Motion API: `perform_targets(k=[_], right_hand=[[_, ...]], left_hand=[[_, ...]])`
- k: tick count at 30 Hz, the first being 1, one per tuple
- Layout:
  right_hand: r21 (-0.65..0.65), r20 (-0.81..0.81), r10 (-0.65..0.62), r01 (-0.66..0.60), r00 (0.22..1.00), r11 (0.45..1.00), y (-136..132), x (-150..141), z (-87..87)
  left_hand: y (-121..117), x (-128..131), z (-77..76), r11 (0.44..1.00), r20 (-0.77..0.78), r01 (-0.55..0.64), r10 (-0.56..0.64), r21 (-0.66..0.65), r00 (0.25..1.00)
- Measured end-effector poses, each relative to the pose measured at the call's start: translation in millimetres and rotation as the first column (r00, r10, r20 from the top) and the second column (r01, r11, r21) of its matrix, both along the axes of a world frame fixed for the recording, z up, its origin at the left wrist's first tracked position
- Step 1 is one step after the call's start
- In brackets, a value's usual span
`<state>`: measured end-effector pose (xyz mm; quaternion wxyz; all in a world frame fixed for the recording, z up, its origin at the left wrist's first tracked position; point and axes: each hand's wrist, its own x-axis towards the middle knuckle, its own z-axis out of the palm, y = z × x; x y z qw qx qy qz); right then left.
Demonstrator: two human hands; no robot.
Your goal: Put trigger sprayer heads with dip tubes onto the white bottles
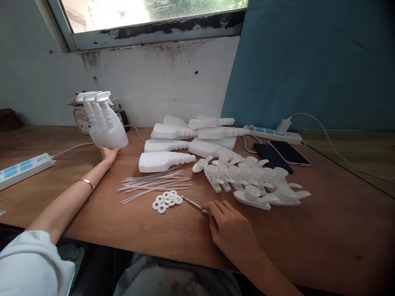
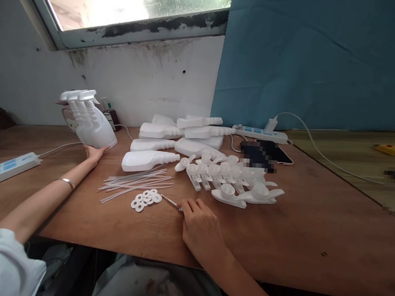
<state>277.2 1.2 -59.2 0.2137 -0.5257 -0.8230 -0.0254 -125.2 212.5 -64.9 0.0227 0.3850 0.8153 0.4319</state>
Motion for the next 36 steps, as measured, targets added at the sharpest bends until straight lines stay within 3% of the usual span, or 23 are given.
perform_targets(k=[3,5,6,7,8,10,11,13,15,18,22,31,36], right_hand=[[0.027,0.093,-0.144,0.142,0.985,0.990,0,5,3.4],[0.051,0.146,-0.202,0.196,0.968,0.979,1,8,6.3],[0.062,0.160,-0.216,0.209,0.963,0.976,1,9,7.8],[0.072,0.166,-0.225,0.216,0.960,0.974,2,11,9.4],[0.085,0.164,-0.233,0.221,0.959,0.972,2,12,11.1],[0.138,0.143,-0.262,0.243,0.955,0.960,3,16,15.0],[0.176,0.126,-0.288,0.265,0.949,0.948,3,18,17.1],[0.255,0.102,-0.352,0.317,0.931,0.913,4,25,21.6],[0.322,0.091,-0.431,0.383,0.898,0.866,5,34,25.4],[0.368,0.098,-0.525,0.460,0.845,0.808,8,47,28.1],[0.337,0.125,-0.520,0.457,0.845,0.823,10,54,28.3],[0.255,0.131,-0.415,0.374,0.900,0.892,8,54,24.6],[0.350,-0.042,-0.293,0.289,0.955,0.891,5,47,28.8]], left_hand=[[-13,21,5.5,1.000,0.052,-0.004,0.004,0.007,0.999],[-31,42,15.7,0.998,0.043,0.059,-0.060,0.023,0.997],[-45,54,22.9,0.991,0.013,0.124,-0.125,0.047,0.992],[-62,68,31.0,0.955,-0.068,0.285,-0.280,0.083,0.958],[-82,82,39.3,0.870,-0.160,0.491,-0.479,0.046,0.863],[-125,112,53.0,0.604,-0.288,0.774,-0.788,-0.192,0.544],[-147,127,56.8,0.491,-0.352,0.815,-0.854,-0.308,0.382],[-183,151,56.4,0.417,-0.460,0.811,-0.863,-0.411,0.210],[-207,165,47.4,0.445,-0.556,0.802,-0.812,-0.398,0.174],[-220,169,29.8,0.548,-0.651,0.760,-0.725,-0.350,0.223],[-218,162,18.2,0.627,-0.693,0.699,-0.672,-0.343,0.262],[-216,165,7.0,0.630,-0.658,0.710,-0.684,-0.316,0.314],[-214,166,3.5,0.647,-0.716,0.714,-0.629,-0.267,0.302]])
